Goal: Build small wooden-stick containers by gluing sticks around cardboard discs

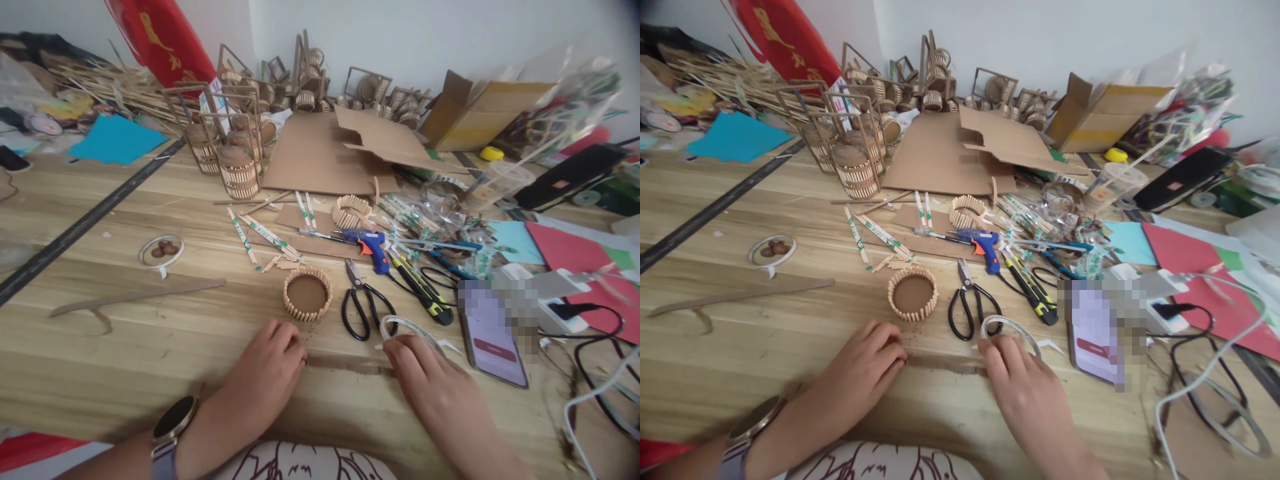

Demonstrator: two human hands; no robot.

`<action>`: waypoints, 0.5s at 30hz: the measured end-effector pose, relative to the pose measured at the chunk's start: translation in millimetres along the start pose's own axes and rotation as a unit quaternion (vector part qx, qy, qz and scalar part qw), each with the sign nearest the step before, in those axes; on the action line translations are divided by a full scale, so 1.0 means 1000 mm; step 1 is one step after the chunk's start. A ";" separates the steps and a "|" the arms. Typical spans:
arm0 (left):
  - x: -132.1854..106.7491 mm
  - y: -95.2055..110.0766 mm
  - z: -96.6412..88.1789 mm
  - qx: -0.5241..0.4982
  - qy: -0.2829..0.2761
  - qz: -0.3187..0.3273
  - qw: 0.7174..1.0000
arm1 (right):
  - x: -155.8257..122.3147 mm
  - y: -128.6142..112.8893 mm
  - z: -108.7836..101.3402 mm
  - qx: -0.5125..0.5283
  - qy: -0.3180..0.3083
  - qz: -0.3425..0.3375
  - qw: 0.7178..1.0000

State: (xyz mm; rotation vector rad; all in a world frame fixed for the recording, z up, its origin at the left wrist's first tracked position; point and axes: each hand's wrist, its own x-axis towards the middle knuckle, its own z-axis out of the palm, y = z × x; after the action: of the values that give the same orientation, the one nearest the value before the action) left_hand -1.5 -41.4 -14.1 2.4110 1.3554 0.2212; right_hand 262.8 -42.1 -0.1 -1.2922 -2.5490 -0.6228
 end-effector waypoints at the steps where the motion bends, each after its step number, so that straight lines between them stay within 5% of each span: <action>1: 0.000 0.001 -0.001 0.017 0.012 0.010 1.000 | 0.000 0.002 -0.001 -0.001 0.009 0.011 1.000; 7: 0.005 0.008 0.002 0.073 -0.008 0.023 0.997 | 0.002 -0.009 -0.011 0.036 0.116 0.074 0.990; 15: 0.005 0.009 0.010 0.014 -0.008 -0.011 1.000 | 0.012 -0.065 0.007 0.203 0.069 0.011 0.977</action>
State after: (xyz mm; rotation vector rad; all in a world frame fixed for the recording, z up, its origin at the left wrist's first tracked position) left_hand 11.3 -43.7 -20.2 2.4150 1.3865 0.1778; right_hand 203.0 -64.6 -19.4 -1.0914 -2.3789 -0.1619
